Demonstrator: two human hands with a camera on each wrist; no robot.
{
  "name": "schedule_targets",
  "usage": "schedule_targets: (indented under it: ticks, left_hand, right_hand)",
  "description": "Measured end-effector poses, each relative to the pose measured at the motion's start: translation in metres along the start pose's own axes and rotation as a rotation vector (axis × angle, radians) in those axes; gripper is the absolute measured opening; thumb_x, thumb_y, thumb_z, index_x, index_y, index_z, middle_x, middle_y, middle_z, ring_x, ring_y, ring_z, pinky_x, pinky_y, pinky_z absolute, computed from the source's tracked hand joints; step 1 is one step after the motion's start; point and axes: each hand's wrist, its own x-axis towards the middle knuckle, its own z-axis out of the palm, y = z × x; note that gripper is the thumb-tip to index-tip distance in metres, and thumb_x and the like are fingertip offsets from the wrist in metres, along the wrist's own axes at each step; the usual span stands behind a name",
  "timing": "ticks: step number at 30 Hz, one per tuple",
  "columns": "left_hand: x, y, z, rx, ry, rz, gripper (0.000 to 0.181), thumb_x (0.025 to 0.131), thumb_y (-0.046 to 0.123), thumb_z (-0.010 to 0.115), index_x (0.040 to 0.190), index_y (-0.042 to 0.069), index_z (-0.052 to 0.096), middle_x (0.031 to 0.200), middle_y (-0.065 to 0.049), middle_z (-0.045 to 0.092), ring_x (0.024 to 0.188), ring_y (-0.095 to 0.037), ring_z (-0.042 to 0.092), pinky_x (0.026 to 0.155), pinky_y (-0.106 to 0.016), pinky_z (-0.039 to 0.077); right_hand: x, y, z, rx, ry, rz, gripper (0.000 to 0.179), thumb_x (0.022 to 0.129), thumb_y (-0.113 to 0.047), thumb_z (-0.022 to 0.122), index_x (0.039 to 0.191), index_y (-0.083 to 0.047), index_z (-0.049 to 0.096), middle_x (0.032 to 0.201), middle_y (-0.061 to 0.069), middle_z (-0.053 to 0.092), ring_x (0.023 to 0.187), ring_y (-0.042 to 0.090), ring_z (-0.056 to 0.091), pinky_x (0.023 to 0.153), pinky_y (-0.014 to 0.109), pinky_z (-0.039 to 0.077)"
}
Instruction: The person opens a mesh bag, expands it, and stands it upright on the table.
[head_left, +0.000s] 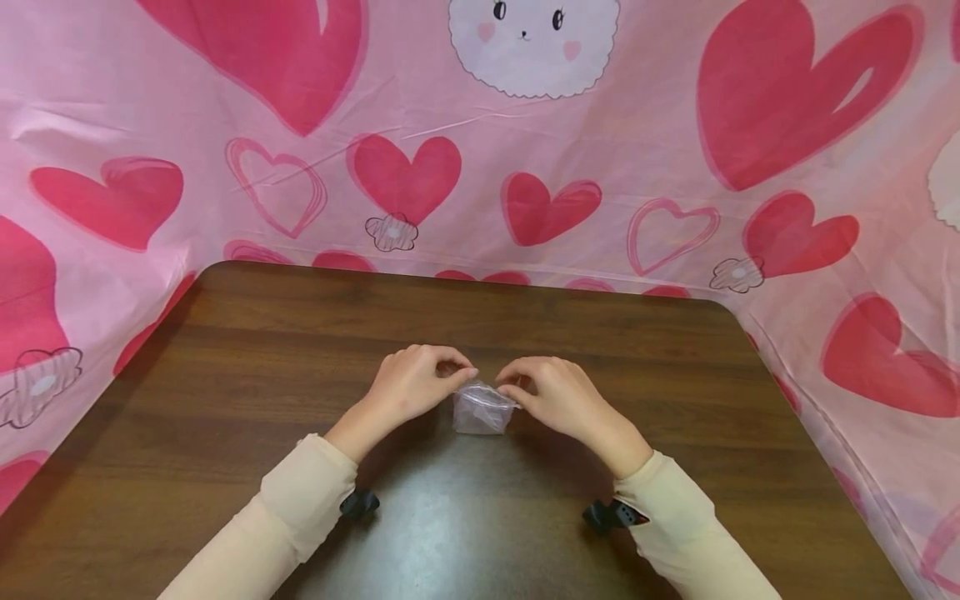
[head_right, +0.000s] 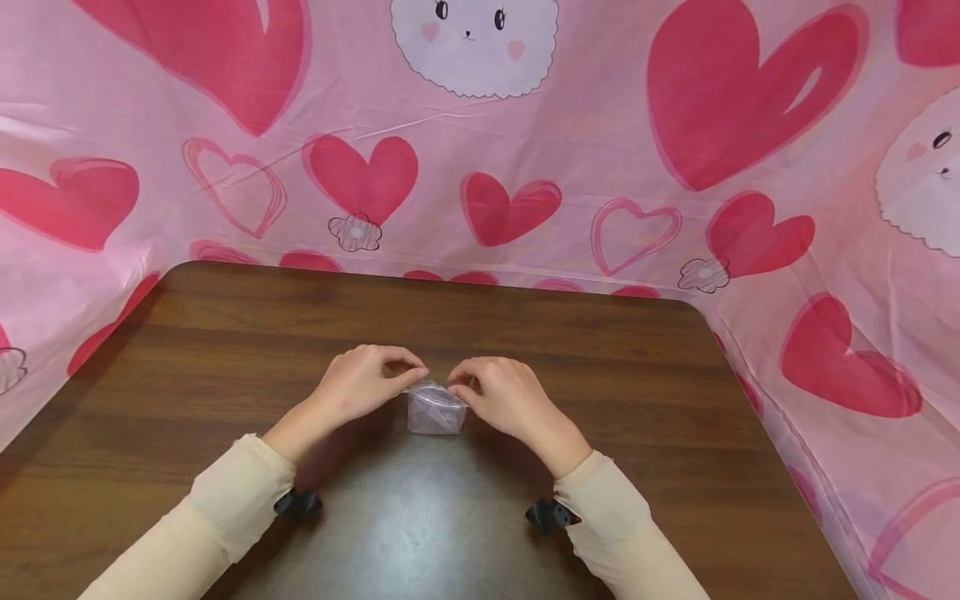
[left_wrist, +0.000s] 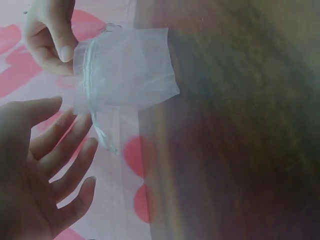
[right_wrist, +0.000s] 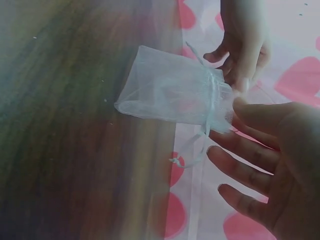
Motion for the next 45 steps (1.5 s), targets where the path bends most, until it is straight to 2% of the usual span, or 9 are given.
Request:
schedule_targets:
  ticks: [4,8,15,20,25,28,34,40,45]
  left_hand:
    - [0.007,0.002,-0.002,0.045,-0.047,0.011,0.018,0.089,0.048,0.070,0.095,0.033,0.078,0.083,0.017,0.069,0.072,-0.007,0.061,0.062,-0.036,0.046]
    - [0.011,0.004,-0.004,0.052,-0.114,0.021,0.016,0.088,0.047,0.072,0.092,0.033,0.078,0.081,0.017,0.069,0.067,-0.006,0.058,0.060,-0.034,0.043]
    - [0.016,0.007,-0.009,0.085,-0.223,0.037,0.009,0.086,0.042,0.076,0.086,0.033,0.079,0.069,0.019,0.065,0.062,-0.005,0.055,0.058,-0.033,0.042]
    - [0.019,0.011,-0.016,0.117,-0.321,0.029,0.006,0.085,0.040,0.076,0.082,0.035,0.078,0.072,0.021,0.066,0.066,-0.005,0.059,0.065,-0.037,0.046]
    - [0.019,0.013,-0.020,0.160,-0.386,0.023,0.005,0.084,0.037,0.076,0.081,0.036,0.079,0.076,0.020,0.068,0.071,-0.006,0.062,0.068,-0.039,0.047]
    - [0.018,0.014,-0.021,0.188,-0.390,0.022,0.005,0.083,0.036,0.077,0.079,0.036,0.079,0.079,0.019,0.070,0.071,-0.007,0.062,0.067,-0.040,0.048]
    - [0.018,0.018,-0.017,0.214,-0.342,0.028,0.010,0.080,0.035,0.077,0.071,0.039,0.077,0.074,0.019,0.068,0.064,-0.007,0.060,0.062,-0.040,0.047]
    - [0.016,0.017,-0.014,0.221,-0.316,0.019,0.011,0.080,0.032,0.076,0.071,0.038,0.076,0.072,0.018,0.067,0.064,-0.009,0.060,0.062,-0.039,0.047]
    - [0.012,0.013,-0.014,0.201,-0.311,0.004,0.012,0.080,0.032,0.075,0.070,0.037,0.074,0.071,0.019,0.065,0.065,-0.008,0.060,0.062,-0.038,0.047]
  right_hand:
    - [0.005,0.001,-0.003,0.006,-0.050,-0.014,0.012,0.089,-0.024,0.076,0.098,-0.017,0.077,0.079,-0.014,0.067,0.069,0.001,0.056,0.059,0.025,0.045]
    - [0.009,0.000,-0.006,0.007,-0.099,-0.016,0.011,0.088,-0.027,0.077,0.095,-0.018,0.078,0.074,-0.016,0.066,0.061,0.000,0.051,0.054,0.024,0.042]
    - [0.018,-0.004,-0.007,-0.023,-0.193,0.044,0.011,0.086,-0.031,0.078,0.089,-0.020,0.080,0.066,-0.019,0.063,0.052,0.001,0.045,0.050,0.025,0.039]
    - [0.023,-0.007,-0.004,-0.061,-0.197,0.067,0.006,0.087,-0.024,0.077,0.084,-0.020,0.078,0.063,-0.018,0.060,0.052,0.004,0.044,0.050,0.026,0.038]
    - [0.024,-0.007,-0.003,-0.079,-0.179,0.087,0.005,0.087,-0.024,0.077,0.084,-0.020,0.078,0.062,-0.016,0.059,0.052,0.005,0.044,0.049,0.026,0.037]
    - [0.023,-0.008,-0.003,-0.076,-0.179,0.082,0.006,0.087,-0.026,0.078,0.084,-0.020,0.078,0.062,-0.017,0.059,0.052,0.005,0.045,0.049,0.026,0.038]
    - [0.020,-0.008,-0.002,-0.052,-0.203,0.082,0.010,0.085,-0.031,0.079,0.083,-0.022,0.077,0.063,-0.018,0.060,0.053,0.003,0.047,0.050,0.026,0.040]
    - [0.017,-0.006,-0.002,-0.089,-0.262,0.103,0.007,0.084,-0.027,0.080,0.081,-0.022,0.076,0.067,-0.017,0.061,0.059,0.002,0.052,0.057,0.027,0.045]
    - [0.015,-0.004,-0.003,-0.082,-0.274,0.111,0.007,0.084,-0.025,0.080,0.079,-0.022,0.076,0.067,-0.016,0.061,0.060,0.004,0.052,0.058,0.028,0.046]
